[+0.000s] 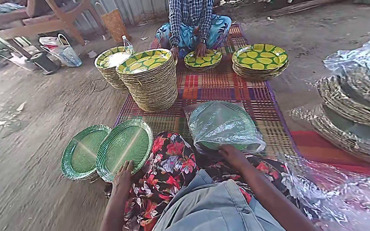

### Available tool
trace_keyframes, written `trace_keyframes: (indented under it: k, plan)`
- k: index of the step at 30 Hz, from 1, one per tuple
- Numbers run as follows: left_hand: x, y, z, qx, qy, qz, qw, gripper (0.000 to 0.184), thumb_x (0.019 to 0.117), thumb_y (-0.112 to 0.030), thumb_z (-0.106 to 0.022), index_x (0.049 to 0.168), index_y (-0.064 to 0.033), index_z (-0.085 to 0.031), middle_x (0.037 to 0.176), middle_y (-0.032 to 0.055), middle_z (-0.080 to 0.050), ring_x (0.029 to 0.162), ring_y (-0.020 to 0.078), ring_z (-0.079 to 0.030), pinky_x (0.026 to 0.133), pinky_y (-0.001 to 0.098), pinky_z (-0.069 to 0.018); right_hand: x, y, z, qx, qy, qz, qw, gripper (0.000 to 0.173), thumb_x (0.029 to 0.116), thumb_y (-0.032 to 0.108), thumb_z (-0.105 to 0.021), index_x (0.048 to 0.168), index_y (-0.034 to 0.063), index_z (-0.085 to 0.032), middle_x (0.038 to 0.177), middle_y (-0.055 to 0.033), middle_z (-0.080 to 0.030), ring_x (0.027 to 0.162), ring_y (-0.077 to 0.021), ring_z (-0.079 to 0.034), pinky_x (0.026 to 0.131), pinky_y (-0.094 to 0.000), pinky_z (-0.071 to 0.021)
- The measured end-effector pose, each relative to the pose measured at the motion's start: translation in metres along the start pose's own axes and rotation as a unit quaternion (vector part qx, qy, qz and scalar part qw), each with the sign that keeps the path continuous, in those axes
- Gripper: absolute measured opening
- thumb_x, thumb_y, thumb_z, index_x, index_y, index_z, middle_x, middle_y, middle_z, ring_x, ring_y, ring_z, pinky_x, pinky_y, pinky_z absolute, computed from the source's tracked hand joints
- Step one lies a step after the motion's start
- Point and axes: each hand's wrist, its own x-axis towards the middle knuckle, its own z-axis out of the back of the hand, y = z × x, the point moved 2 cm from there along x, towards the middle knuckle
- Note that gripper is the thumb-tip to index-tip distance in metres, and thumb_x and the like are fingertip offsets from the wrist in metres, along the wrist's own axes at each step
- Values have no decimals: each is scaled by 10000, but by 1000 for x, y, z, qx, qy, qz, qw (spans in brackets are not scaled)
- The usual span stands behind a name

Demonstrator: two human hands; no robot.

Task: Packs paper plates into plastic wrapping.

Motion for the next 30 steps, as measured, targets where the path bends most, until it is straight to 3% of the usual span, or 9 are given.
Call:
trace_keyframes:
  k: [3, 6, 10, 14, 17, 20, 24, 28, 30]
  plan:
    - [0, 2, 5, 9, -2, -26, 1000, 557, 1037, 2, -482, 1577, -116, -407, 1629, 149, -381, 1482, 365, -399, 1179, 540, -355, -1, 0, -1, 3, 0, -7, 1000, 400, 1099, 269, -455, 1390, 38, -607, 1420, -212, -588, 1375, -367, -515, 1154, -537, -371]
    - [-3, 6, 14, -7, -15, -57, 998, 485, 1055, -21, -445, 1523, -132, -504, 1577, 138, -466, 1439, 373, -458, 1161, 549, -374, -1, 0, 0, 3, 0, -8, 1000, 395, 1099, 269, -458, 1383, 42, -613, 1403, -217, -598, 1362, -372, -526, 1146, -543, -379]
    - [-7, -1, 26, -1, -17, -62, 998, 432, 1060, -80, -490, 1472, -178, -577, 1508, 139, -544, 1393, 390, -501, 1115, 569, -415, -1, -1, 0, 0, 0, -9, 1000, 389, 1096, 264, -467, 1380, 44, -616, 1393, -214, -606, 1353, -376, -532, 1143, -545, -383]
    - [-11, -15, 31, -48, 9, -94, 994, 377, 1034, -187, -588, 1400, -112, -636, 1427, 166, -605, 1345, 376, -549, 1123, 563, -412, -1, 0, 0, -3, 1, -13, 1000, 388, 1094, 260, -473, 1387, 48, -613, 1394, -218, -605, 1353, -384, -530, 1138, -563, -381]
    - [-9, -38, 31, -74, 34, -111, 990, 485, 1061, -373, -551, 1445, -77, -580, 1407, 203, -609, 1321, 393, -569, 1118, 573, -412, -1, 1, 0, -13, 13, -22, 1000, 396, 1096, 274, -468, 1394, 55, -607, 1421, -210, -589, 1374, -376, -513, 1148, -556, -369]
    - [-4, -58, 31, -58, 22, -97, 993, 460, 1116, -336, -397, 1419, -44, -581, 1379, 227, -607, 1294, 407, -575, 1087, 583, -432, -2, 1, -1, -17, 16, -25, 999, 395, 1094, 284, -469, 1387, 62, -614, 1406, -201, -602, 1364, -367, -524, 1146, -546, -376]
    - [8, -69, 24, -43, 8, -63, 997, 461, 1068, -364, -513, 1392, -48, -605, 1395, 219, -591, 1299, 406, -568, 1053, 588, -464, -2, -3, -1, -15, 17, -25, 999, 413, 1093, 307, -469, 1402, 68, -603, 1419, -206, -590, 1368, -375, -520, 1144, -552, -383]
    - [13, -75, 18, -32, -34, -56, 997, 621, 1091, -512, -336, 1340, -19, -619, 1353, 228, -621, 1256, 413, -604, 1001, 586, -503, 1, -4, -3, -6, 7, -19, 1000, 410, 1091, 314, -470, 1384, 70, -621, 1392, -212, -609, 1345, -383, -539, 1129, -562, -397]
    - [11, -74, 21, -50, -32, -70, 996, 651, 1091, -522, -328, 1326, 9, -622, 1333, 256, -627, 1241, 444, -607, 1001, 607, -495, 1, -2, -2, -11, 6, -13, 1000, 401, 1090, 300, -472, 1382, 70, -622, 1391, -209, -611, 1345, -373, -542, 1128, -554, -401]
